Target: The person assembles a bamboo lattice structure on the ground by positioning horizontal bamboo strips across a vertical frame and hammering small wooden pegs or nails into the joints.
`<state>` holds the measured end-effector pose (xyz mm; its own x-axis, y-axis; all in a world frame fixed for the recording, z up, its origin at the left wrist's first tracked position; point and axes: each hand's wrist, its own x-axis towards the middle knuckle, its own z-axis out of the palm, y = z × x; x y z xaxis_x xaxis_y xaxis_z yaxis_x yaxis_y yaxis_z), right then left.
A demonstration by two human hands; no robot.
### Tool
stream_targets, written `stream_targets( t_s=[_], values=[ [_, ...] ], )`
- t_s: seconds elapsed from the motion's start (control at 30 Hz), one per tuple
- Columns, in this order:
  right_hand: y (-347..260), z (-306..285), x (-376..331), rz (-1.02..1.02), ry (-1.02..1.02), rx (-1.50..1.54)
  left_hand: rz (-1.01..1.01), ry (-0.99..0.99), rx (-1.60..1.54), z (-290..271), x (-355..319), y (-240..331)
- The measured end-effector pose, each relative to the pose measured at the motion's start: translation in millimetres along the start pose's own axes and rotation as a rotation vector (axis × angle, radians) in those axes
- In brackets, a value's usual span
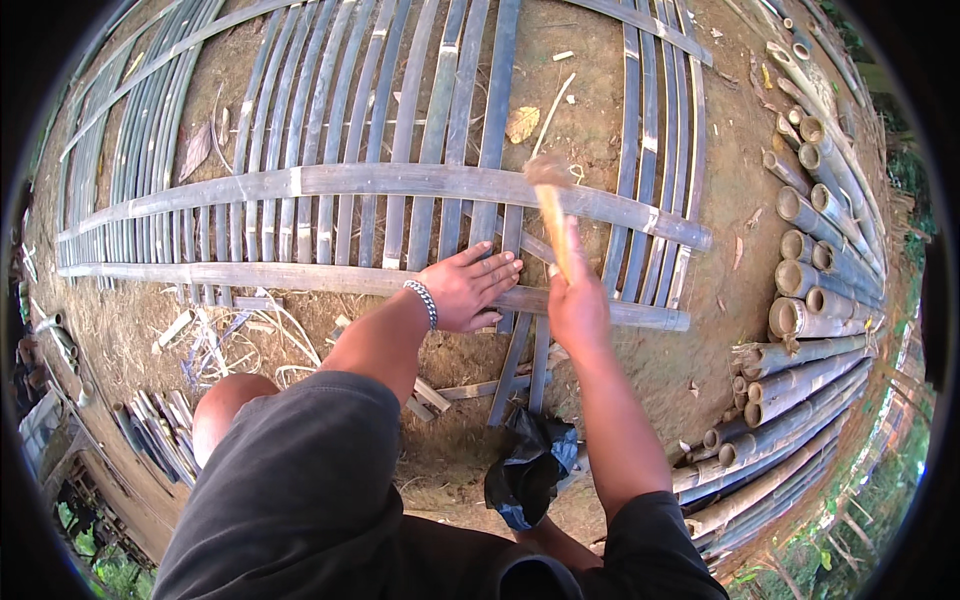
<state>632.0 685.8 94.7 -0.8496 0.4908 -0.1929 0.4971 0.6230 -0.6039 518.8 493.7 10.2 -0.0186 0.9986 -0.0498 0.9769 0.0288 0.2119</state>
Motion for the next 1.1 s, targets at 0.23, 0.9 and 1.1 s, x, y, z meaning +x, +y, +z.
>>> stream_targets(
  t_s=[0.23, 0.9, 1.1],
  values=[
    [-13, -18, -8, -0.215, 0.433, 0.326, -0.008, 0.011, -0.024, 1, -3, 0],
    [85, 4, -59, 0.26, 0.098, 0.104, -0.093, 0.018, 0.005, -17, -2, 8],
    [96, 8, -57, 0.064, 0.111, 0.052, -0.085, 0.069, -0.098, -15, 0, 8]
  ],
)
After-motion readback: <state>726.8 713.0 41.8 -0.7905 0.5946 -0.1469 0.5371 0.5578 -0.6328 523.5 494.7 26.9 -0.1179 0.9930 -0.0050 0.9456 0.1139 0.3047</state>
